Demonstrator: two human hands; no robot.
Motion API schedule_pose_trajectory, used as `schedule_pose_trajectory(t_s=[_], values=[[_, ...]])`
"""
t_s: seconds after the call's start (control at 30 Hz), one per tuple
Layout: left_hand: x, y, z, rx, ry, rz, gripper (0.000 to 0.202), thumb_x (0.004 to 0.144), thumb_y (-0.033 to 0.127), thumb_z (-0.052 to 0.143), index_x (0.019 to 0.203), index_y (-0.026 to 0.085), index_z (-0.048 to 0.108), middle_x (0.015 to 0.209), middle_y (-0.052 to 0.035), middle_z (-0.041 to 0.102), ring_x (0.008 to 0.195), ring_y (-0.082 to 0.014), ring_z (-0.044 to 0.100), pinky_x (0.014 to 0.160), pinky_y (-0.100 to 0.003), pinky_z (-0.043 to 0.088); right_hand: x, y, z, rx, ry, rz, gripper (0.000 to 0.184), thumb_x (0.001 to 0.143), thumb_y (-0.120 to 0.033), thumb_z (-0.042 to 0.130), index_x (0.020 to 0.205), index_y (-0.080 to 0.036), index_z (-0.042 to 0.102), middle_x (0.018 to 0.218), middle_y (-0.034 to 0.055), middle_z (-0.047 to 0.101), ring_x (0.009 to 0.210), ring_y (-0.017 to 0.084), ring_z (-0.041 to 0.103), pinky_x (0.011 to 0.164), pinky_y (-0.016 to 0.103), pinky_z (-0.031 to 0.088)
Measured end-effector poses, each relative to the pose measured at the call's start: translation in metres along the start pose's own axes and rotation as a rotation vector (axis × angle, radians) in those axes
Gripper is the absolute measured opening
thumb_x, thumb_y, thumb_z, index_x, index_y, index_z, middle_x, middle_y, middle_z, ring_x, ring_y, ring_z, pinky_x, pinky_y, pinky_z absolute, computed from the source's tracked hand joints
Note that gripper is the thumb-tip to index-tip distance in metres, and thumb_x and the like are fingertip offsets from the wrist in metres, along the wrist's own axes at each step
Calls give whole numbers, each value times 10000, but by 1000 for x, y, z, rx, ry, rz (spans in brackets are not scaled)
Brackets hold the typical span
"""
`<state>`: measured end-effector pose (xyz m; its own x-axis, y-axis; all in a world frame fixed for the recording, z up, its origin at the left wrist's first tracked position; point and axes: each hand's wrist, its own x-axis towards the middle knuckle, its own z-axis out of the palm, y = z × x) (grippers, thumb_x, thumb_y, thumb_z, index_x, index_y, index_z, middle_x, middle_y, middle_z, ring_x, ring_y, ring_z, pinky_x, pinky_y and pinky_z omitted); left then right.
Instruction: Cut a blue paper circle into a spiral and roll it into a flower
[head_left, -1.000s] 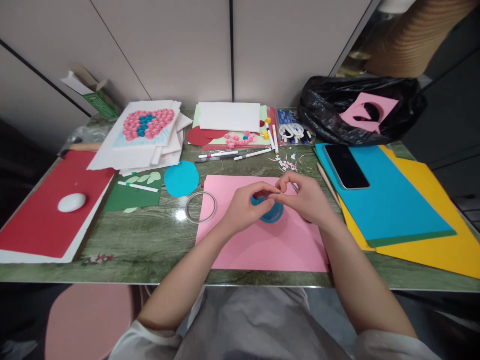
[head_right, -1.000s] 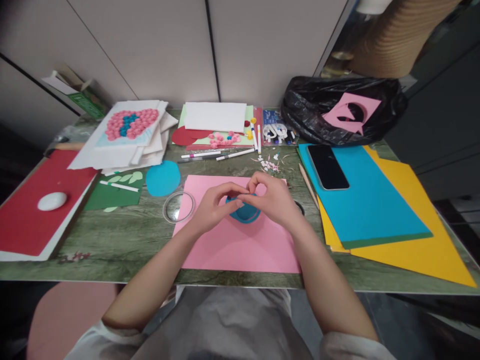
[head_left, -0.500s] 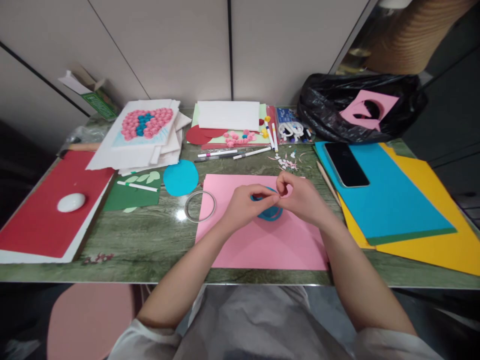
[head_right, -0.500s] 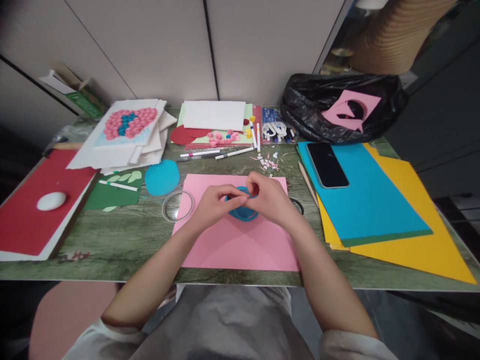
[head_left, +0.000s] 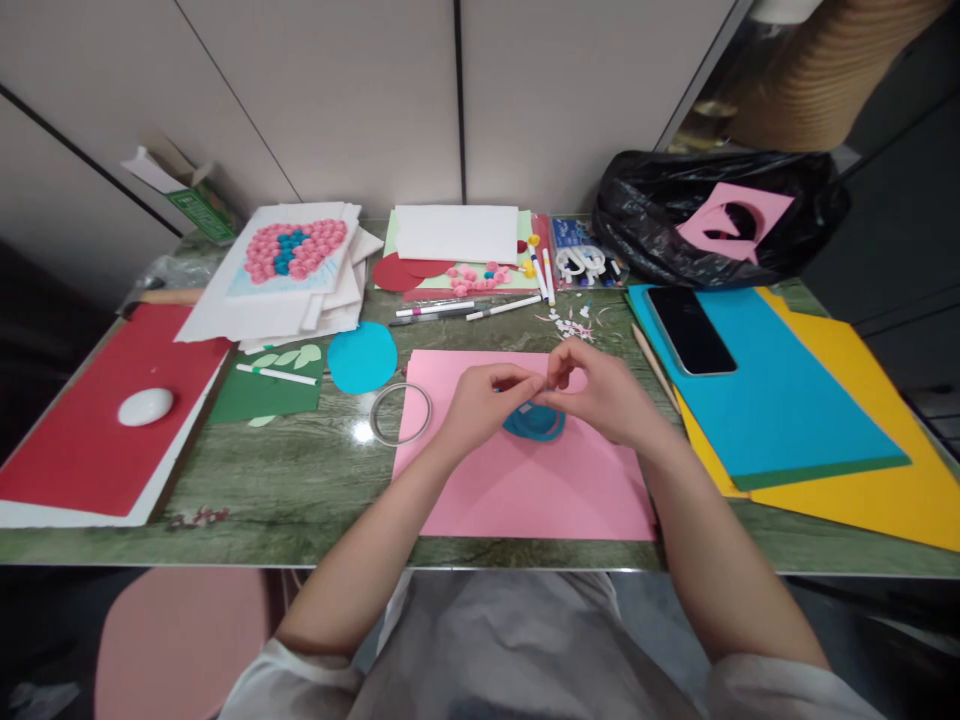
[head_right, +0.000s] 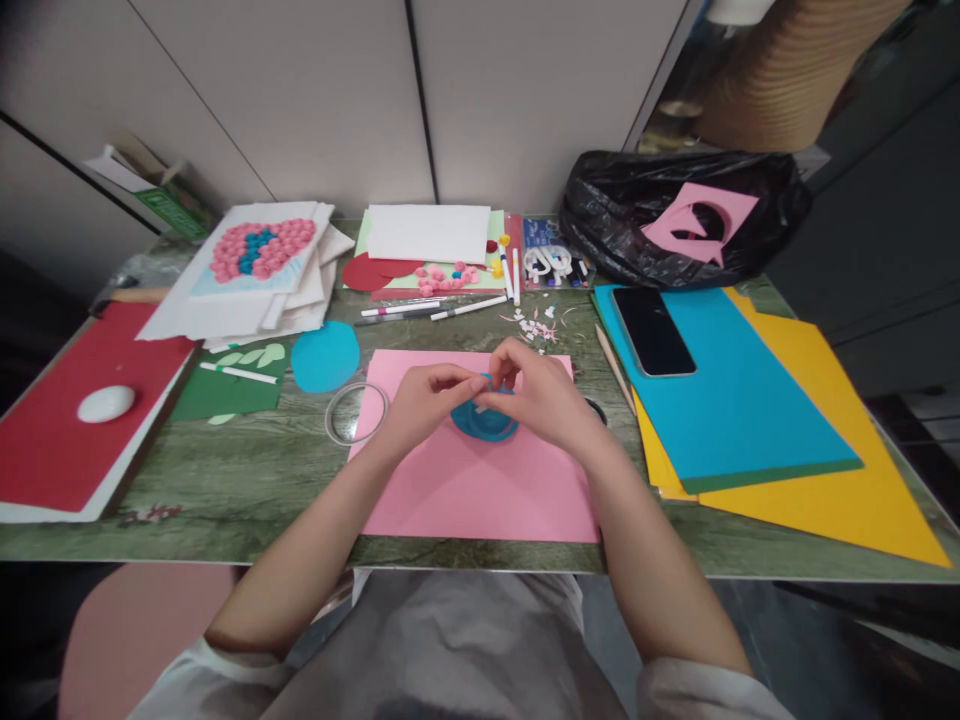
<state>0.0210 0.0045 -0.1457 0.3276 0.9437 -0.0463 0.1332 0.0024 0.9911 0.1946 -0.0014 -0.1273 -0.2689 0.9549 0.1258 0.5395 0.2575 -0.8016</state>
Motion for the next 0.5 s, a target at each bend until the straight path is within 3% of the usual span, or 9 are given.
schedule_pose_trajectory(t_s=[0.23,0.5], values=[[2,-1,-2,-20,14,2,259,783,400,655,817,160,745,845,-60,747,799,-188,664,707,-278,491,-1,0,1,63,68,-29,51,757,-200,658,777,-208,612,745,-9,632,726,157,587,709,296,448],[-2,8,-3,-62,1,53,295,849,393,575,897,155,743,987,-75,736,958,-210,647,855,-303,469,1,3,10,-7,252,-75,120,722,-141,681,808,-206,629,752,-9,619,708,151,569,701,301,435]])
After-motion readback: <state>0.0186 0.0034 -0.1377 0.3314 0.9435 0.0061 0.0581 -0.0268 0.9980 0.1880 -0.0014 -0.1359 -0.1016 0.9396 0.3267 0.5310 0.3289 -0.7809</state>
